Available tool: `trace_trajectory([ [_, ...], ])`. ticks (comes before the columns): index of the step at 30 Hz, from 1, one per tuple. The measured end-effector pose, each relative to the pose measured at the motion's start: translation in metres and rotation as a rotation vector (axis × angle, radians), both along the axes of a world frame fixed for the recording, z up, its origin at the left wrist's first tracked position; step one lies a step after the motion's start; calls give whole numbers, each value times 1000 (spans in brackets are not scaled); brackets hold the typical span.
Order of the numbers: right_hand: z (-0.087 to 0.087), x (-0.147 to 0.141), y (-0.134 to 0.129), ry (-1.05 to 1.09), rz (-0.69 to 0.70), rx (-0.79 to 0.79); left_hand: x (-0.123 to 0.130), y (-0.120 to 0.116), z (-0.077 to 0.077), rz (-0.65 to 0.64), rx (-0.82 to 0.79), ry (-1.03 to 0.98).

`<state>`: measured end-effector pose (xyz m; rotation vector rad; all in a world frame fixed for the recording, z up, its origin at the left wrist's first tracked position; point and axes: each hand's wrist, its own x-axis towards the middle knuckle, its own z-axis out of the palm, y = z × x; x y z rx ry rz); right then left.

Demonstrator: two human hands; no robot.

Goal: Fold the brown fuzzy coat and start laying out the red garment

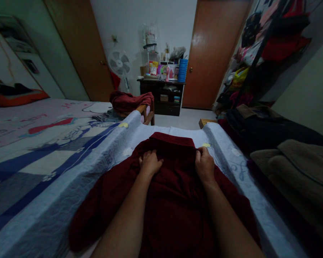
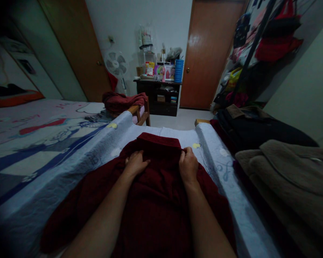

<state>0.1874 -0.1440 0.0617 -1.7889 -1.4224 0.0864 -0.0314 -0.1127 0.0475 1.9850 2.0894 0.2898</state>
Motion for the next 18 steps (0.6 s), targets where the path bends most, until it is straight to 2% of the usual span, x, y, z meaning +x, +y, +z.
trace_trajectory([
  [4,0,3,2,5,7,100,-1,0,-1,3,14,-6],
  [6,-3,6,3,-31,8,97,-2,1,-2,7,21,0],
  [10,-9,11,5,-164,8,-103,-3,1,-5,23,40,24],
  [13,-9,13,3,-234,-50,-247,-4,1,-8,16,53,51],
  [18,0,16,-1,-286,-201,-242,-7,2,-11,-7,37,71],
])
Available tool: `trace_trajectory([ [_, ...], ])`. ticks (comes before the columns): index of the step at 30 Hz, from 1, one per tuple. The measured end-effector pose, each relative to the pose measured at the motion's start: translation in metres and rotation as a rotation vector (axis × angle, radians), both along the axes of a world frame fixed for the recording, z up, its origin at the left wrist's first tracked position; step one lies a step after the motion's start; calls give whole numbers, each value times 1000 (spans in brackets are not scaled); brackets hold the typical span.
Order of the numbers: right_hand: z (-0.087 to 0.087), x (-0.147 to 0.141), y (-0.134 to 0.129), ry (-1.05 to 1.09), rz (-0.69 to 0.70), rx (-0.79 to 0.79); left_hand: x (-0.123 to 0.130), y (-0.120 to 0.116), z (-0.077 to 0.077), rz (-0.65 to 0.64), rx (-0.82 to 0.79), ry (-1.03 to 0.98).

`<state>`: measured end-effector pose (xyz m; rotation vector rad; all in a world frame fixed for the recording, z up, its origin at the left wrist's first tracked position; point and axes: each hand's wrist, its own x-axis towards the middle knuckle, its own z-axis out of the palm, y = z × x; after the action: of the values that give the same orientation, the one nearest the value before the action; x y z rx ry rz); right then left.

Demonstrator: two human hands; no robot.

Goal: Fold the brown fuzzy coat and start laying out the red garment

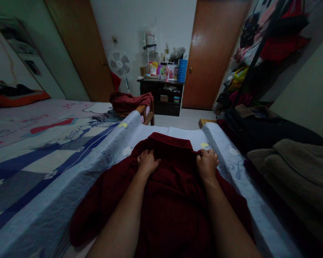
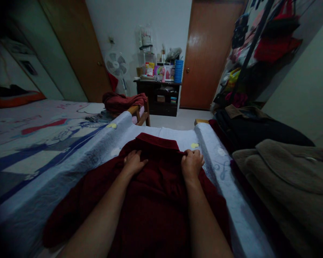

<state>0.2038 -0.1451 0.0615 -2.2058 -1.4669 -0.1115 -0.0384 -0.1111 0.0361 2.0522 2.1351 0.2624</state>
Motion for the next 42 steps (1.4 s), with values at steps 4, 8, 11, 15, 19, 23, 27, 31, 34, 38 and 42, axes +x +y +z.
trace_trajectory([
  [4,3,5,-1,90,74,23,0,-2,-5,-5,11,16],
  [8,4,4,-1,188,59,57,1,-7,-4,-20,28,21],
  [11,5,2,-2,213,43,70,0,-10,11,-46,-24,45],
  [15,4,0,-4,248,50,69,-10,-4,39,7,85,9],
  [19,0,-2,-5,293,116,122,-25,24,55,71,343,-207],
  [23,-8,-6,-1,488,235,206,-33,53,56,-38,115,-487],
  [27,-18,-5,10,754,285,172,-31,65,52,-98,-242,-748],
  [31,-10,5,27,730,336,91,-30,68,55,-79,-301,-753],
  [34,10,15,40,694,393,23,-31,76,65,-69,-296,-764],
  [38,39,24,62,593,380,58,-29,99,82,-88,-189,-743],
  [42,54,29,90,476,299,124,-20,129,95,-137,58,-519],
])
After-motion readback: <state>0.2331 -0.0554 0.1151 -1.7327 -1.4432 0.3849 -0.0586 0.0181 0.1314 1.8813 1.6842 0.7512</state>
